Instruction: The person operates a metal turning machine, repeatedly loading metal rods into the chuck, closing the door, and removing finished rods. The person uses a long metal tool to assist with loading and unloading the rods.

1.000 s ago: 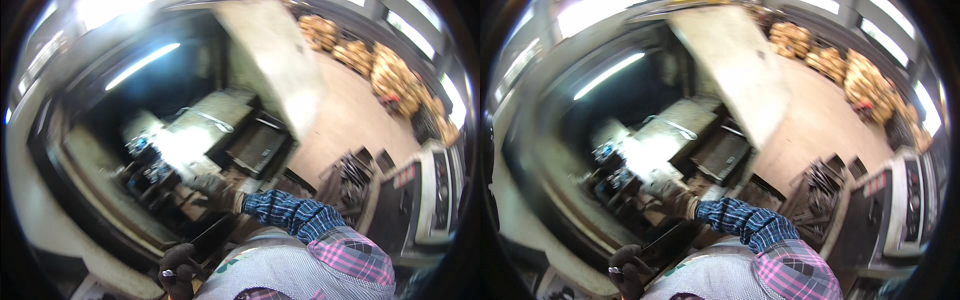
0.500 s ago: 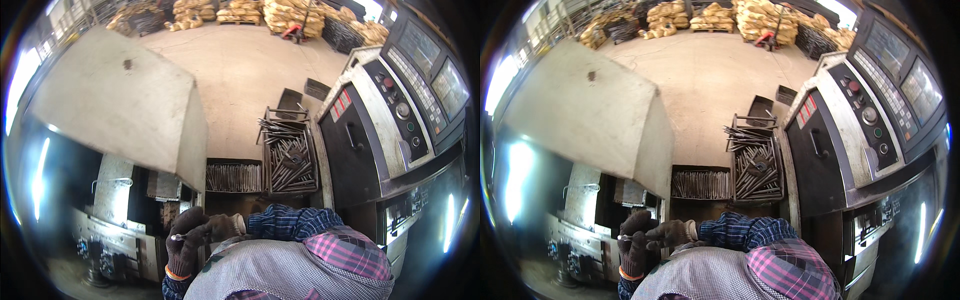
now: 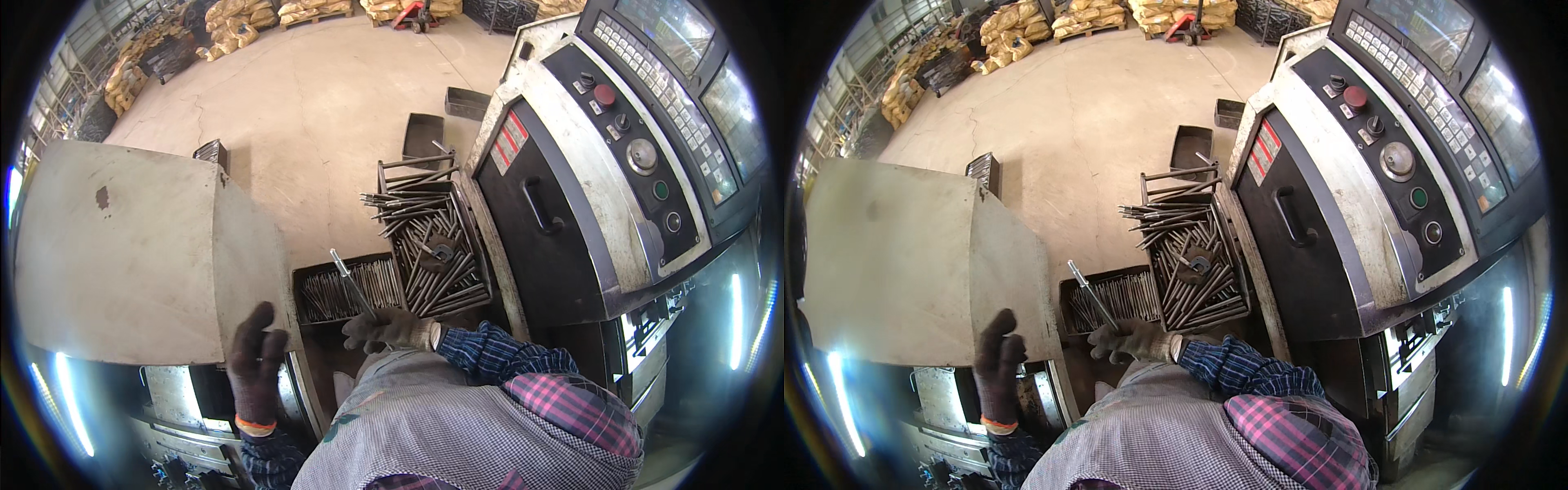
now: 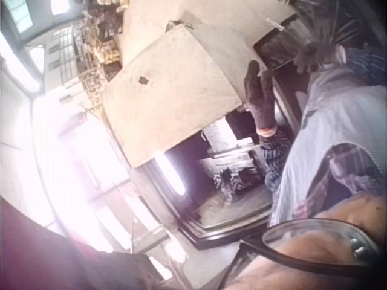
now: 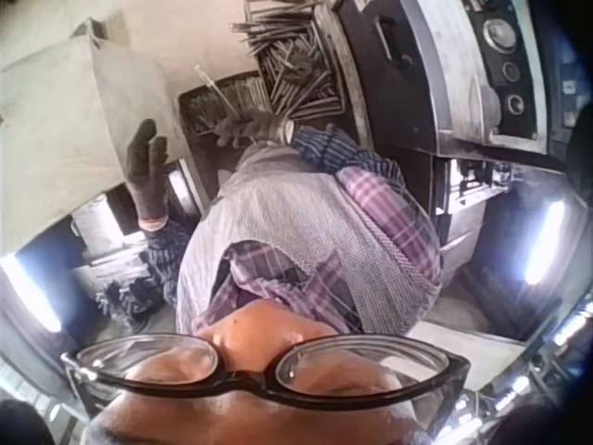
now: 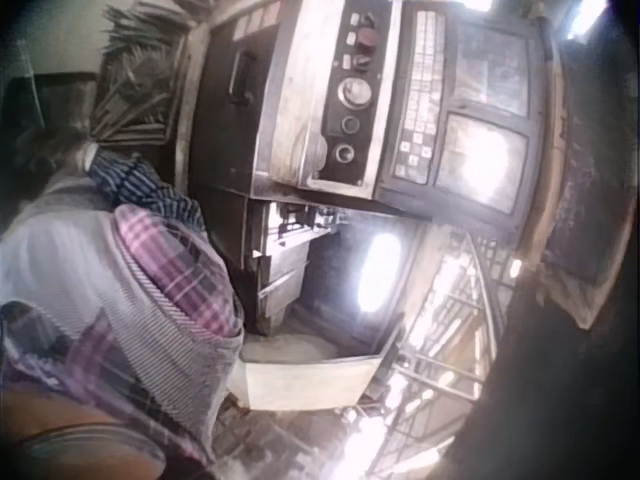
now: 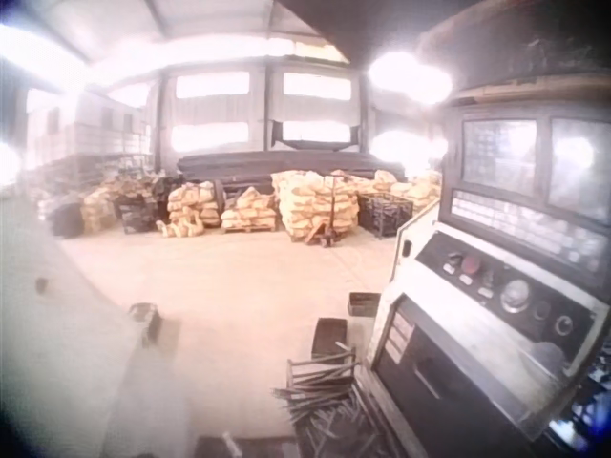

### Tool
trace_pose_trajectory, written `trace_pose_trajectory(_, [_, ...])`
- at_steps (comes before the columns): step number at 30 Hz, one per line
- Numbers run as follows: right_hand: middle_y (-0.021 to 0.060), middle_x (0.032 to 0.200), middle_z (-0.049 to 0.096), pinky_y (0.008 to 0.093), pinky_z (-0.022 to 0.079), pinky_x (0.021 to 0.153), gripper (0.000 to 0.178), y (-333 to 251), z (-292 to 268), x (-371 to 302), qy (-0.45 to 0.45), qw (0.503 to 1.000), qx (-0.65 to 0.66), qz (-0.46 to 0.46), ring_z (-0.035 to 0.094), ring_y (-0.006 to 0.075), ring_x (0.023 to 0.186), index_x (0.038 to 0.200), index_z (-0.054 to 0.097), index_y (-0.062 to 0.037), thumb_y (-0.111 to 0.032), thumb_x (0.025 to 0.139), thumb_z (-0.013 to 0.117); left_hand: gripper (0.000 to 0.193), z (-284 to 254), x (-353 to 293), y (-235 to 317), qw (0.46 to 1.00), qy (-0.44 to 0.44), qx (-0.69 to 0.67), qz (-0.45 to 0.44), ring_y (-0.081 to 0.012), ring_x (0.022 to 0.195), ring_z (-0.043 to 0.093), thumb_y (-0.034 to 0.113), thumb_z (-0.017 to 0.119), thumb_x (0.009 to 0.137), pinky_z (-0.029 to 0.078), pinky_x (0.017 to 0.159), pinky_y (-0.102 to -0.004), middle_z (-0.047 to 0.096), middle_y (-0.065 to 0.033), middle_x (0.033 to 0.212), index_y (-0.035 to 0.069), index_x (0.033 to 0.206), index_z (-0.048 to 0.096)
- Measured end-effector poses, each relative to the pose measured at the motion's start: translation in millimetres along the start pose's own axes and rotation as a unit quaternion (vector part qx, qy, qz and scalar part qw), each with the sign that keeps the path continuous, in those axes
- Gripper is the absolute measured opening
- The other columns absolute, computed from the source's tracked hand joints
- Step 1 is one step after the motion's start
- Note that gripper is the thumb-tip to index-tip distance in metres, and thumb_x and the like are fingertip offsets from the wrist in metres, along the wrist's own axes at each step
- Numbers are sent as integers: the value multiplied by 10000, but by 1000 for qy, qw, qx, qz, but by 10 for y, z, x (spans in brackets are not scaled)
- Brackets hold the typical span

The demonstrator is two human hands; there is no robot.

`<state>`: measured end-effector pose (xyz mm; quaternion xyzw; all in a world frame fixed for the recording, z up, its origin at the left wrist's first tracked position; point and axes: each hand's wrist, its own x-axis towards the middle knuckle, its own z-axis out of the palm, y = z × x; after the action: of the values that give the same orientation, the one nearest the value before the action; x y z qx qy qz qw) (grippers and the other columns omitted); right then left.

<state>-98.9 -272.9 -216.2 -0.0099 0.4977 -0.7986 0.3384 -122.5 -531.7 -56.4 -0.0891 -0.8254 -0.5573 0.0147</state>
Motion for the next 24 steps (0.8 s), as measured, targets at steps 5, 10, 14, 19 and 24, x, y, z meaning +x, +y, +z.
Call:
trace_pose_trajectory(5, [146,1125,747,344,598,764,482,-255,-114,-51,76,996,23,40,716,205,920,1322,623,-42,-424,1029,593,385,221,103,-46,977,-13,206,59,-204,934,690,60,756,868,593,779,-340,691,-133,1233,68,1247,683])
trace_pose_trajectory(10, [91,1030,754,263,561,678,567,-186,-493,77,224,944,218,102,640,76,722,1254,639,-22,-534,1020,565,386,-10,58,-21,970,64,233,4,-214,995,679,10,690,902,564,877,-331,691,-139,1238,28,1286,666])
trace_pose_trajectory(14, [109,1086,756,228,530,623,566,159,-949,172,237,943,228,55,658,63,718,1211,642,0,-525,1049,502,372,-284,-131,-162,965,127,219,-66,-264,1197,628,49,661,958,492,1037,-382,665,-162,1304,-16,1323,633])
trace_pose_trajectory(19, [71,1101,740,227,483,583,656,242,-1477,379,278,924,258,39,612,30,714,1264,620,-15,-606,984,575,415,-460,-144,-287,970,186,96,-125,-190,1175,601,185,637,1025,494,996,-329,635,-123,1344,-22,1382,584])
trace_pose_trajectory(24, [65,959,748,161,471,467,481,-225,-1633,551,341,888,309,7,560,26,572,1135,635,-21,-473,1067,482,423,-553,44,-397,953,243,62,-170,-95,830,571,280,651,1020,490,674,-237,656,-22,1165,45,1370,619])
